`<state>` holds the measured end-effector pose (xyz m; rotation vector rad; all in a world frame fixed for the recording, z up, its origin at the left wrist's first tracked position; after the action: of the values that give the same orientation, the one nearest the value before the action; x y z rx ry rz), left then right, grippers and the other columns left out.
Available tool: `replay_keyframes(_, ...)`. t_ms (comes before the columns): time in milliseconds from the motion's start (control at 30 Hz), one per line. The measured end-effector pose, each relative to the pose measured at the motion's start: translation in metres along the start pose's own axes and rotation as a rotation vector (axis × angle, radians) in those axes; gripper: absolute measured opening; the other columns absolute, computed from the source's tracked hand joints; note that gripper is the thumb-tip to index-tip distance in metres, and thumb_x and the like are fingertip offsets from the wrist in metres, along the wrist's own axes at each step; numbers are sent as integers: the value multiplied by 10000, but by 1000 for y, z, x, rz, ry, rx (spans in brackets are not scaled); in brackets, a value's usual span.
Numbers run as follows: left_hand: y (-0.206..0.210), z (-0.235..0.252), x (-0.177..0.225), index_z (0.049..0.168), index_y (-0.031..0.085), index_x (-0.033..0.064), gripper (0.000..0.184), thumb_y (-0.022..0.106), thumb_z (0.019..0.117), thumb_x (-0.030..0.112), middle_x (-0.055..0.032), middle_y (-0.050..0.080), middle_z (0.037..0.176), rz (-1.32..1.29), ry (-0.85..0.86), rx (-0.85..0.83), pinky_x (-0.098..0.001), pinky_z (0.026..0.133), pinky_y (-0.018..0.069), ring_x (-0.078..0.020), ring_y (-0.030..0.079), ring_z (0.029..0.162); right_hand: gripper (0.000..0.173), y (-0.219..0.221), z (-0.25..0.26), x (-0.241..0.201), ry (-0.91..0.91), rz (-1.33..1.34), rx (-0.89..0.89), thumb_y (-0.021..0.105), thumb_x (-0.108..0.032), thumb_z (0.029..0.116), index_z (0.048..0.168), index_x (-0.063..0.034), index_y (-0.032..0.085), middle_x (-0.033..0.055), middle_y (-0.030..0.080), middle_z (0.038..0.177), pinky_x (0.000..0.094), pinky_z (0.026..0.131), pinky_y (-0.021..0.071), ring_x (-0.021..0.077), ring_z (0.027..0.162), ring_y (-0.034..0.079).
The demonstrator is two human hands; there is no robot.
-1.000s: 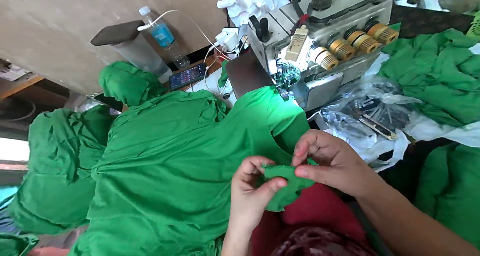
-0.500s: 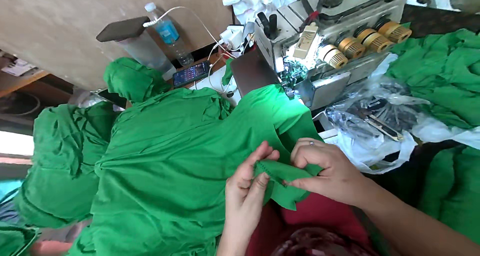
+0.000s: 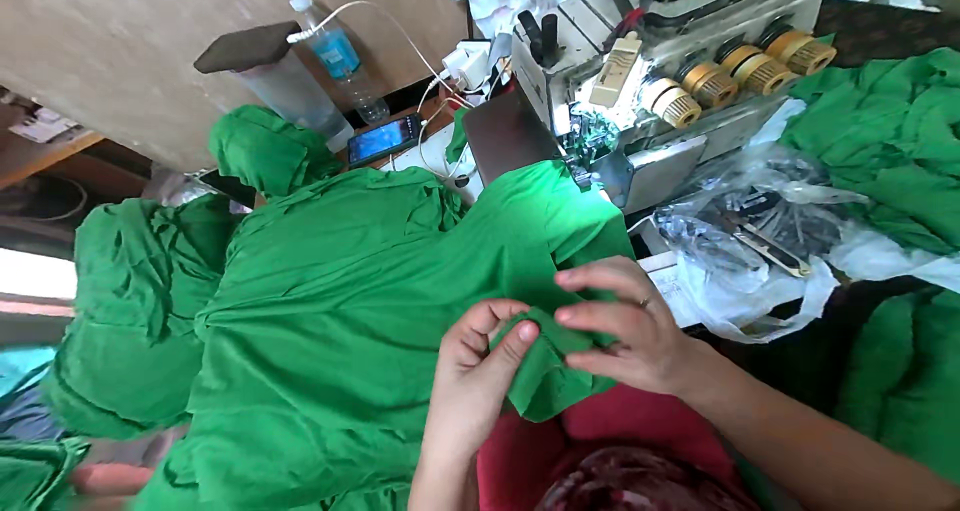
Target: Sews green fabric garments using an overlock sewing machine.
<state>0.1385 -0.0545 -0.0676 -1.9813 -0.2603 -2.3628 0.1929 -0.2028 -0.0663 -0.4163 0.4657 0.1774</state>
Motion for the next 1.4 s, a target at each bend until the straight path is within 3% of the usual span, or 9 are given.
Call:
replay_keyframes(267, -4, -1, 15, 957, 668, 57, 20, 678, 940, 64, 53, 725, 848, 319, 123, 130, -165, 701, 571, 6, 677, 758, 238, 3, 16, -8, -30, 112, -167, 560, -303, 1060, 1017, -152, 739, 4, 697, 1000, 266, 971, 433, 116, 1047, 598)
replay_keyframes(467, 10, -4, 19, 1044, 686, 32, 597, 307, 1097, 491, 43, 715, 967, 410, 205, -21, -173, 857, 551, 35, 658, 935, 206, -2, 17, 11, 233, 258, -101, 691, -276, 976, 967, -71, 677, -27, 698, 876, 159, 901, 491, -18, 903, 630)
replay_keyframes(567, 20, -9, 24, 1149, 654, -25, 658, 385, 1052, 567, -22, 735, 1041, 468, 246, -118, -210, 896, 568, 4, 678, 994, 255, 0, 13, 15, 291, 279, -119, 709, -272, 955, 1075, -48, 720, -36, 674, 832, 152, 855, 484, -19, 842, 600)
replay_keyframes(667, 29, -14, 30, 1234, 570, 52, 407, 684, 932, 300, 10, 746, 964, 774, 271, -131, -243, 781, 584, -22, 697, 869, 214, -4, 15, 6, 229, 206, -202, 661, -295, 990, 940, -99, 730, -3, 663, 938, 166, 940, 446, 33, 1006, 581)
replay_keyframes(800, 31, -13, 40, 1106, 580, 121, 349, 650, 765, 148, 6, 662, 946, 942, 331, -152, -303, 870, 488, -71, 629, 898, 279, -18, 18, 4, 252, 563, -243, 493, -342, 1061, 1005, -102, 623, 5, 667, 1007, 238, 921, 530, 50, 1038, 634)
replay_keyframes(900, 23, -10, 41, 1028, 587, 100, 289, 673, 756, 149, -7, 638, 919, 807, 336, -137, -242, 865, 492, -60, 612, 900, 248, -31, 18, 12, 402, 1138, -130, 540, -374, 1033, 1133, -223, 710, -88, 728, 1045, 192, 740, 605, 25, 902, 709)
replay_keyframes(1133, 27, -15, 1, 1049, 635, 54, 288, 694, 767, 50, -67, 664, 1006, 722, 241, -233, -285, 881, 544, -121, 644, 991, 294, -103, 32, 45, 329, 1348, 379, 539, -310, 1022, 1139, -155, 759, -27, 764, 1038, 270, 852, 617, 94, 945, 734)
replay_keyframes(1267, 14, -19, 22, 1064, 643, 135, 173, 712, 920, 67, 43, 673, 1048, 183, 240, -313, -212, 915, 536, -23, 635, 1034, 238, -89, 30, 49, 422, 1575, 317, 599, -316, 1003, 1062, -139, 748, -41, 701, 811, 135, 539, 510, 9, 604, 615)
replay_keyframes(1400, -10, -23, 67, 1063, 726, 135, 124, 695, 943, 145, 46, 729, 962, -571, 304, -333, -232, 812, 577, -57, 697, 901, 249, -49, -2, 50, 658, 1518, 52, 614, -385, 992, 1136, -222, 735, -127, 701, 850, 73, 590, 467, -83, 655, 590)
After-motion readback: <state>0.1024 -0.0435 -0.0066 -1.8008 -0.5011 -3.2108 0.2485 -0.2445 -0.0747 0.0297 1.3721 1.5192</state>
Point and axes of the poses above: each hand's wrist, its own z-axis towards the middle knuckle, its own y-axis out of the palm, x = y × z, the point moved 9 cm from there along z, towards the middle knuckle
